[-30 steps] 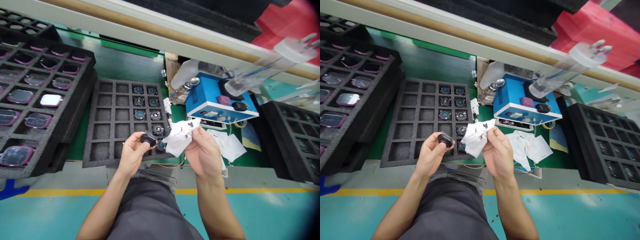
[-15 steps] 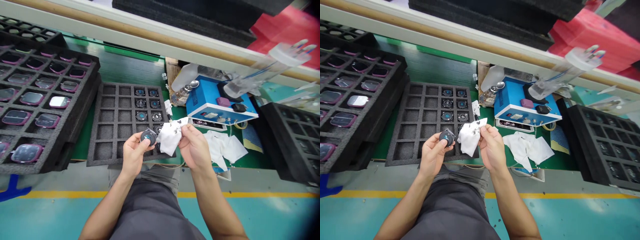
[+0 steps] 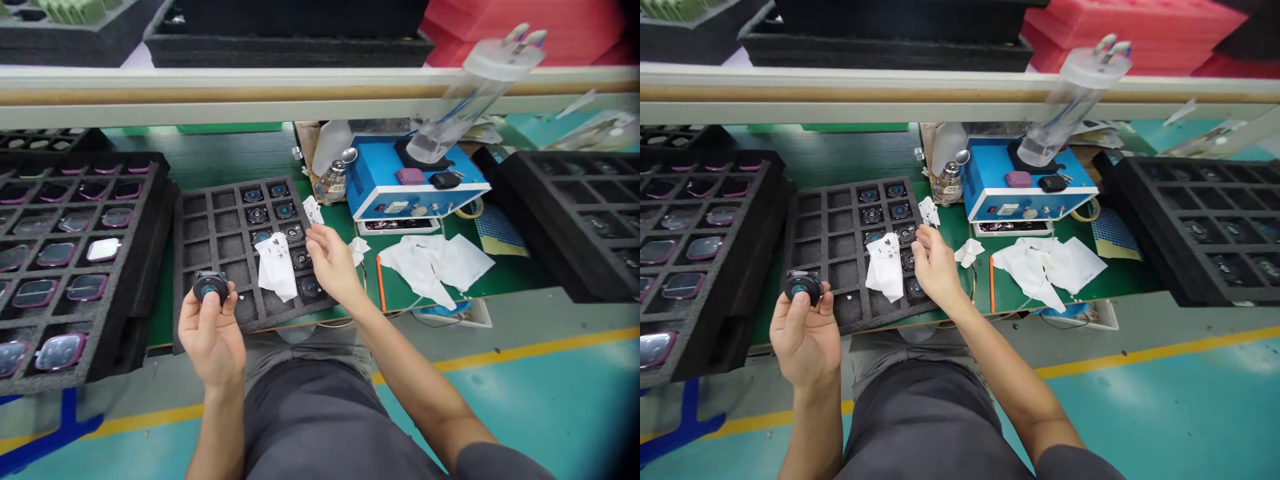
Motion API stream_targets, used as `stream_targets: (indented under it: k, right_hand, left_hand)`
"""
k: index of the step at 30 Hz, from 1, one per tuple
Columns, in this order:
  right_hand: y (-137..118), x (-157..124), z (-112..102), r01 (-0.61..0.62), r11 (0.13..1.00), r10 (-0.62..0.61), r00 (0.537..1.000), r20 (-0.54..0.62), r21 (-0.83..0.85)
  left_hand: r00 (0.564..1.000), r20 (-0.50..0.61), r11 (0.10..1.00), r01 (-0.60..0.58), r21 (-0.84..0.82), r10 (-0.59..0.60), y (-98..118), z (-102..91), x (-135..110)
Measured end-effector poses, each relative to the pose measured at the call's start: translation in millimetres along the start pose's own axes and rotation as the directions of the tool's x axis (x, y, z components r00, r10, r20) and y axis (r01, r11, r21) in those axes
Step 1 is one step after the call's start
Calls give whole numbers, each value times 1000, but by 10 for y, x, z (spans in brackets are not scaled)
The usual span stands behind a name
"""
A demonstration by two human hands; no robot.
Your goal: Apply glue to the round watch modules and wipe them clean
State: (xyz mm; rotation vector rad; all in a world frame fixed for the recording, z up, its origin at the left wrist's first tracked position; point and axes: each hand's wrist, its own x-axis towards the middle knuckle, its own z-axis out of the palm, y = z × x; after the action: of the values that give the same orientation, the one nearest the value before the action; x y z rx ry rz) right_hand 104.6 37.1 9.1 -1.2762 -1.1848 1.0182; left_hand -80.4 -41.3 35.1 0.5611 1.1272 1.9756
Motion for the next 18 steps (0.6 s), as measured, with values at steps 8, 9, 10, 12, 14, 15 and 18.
stream_targets:
  k: [8,9,10,12,14,15,18]
  right_hand:
    - [119,-548,-704,145,926,-218,959,-180,-349]
    - [149,-615,-799,143,925,-212,963,-166,-353]
    - [185,-665,-918,133,922,-209,961,-181,-363]
    - [261,-717,-1243,77,909,-221,923,-315,-411]
    - [330,-711,-1652,-41,876,-241,826,-509,-481]
    - [360,-691,-1857,-118,846,-246,779,-577,-519]
    - [440,-590,-2306,-217,770,-204,808,-553,-600]
  left_hand:
    - [984,147,994,99,40,-104,-385,534,-198]
    - [974,190,992,117,54,-125,-463,629,-241]
    - [960,232,987,141,73,-155,-542,717,-281]
    - [927,301,974,195,120,-223,-690,854,-337]
    - [910,327,964,215,153,-255,-799,930,-353]
    - [910,328,964,212,160,-254,-834,946,-349]
    - [915,330,967,178,180,-230,-873,945,-324]
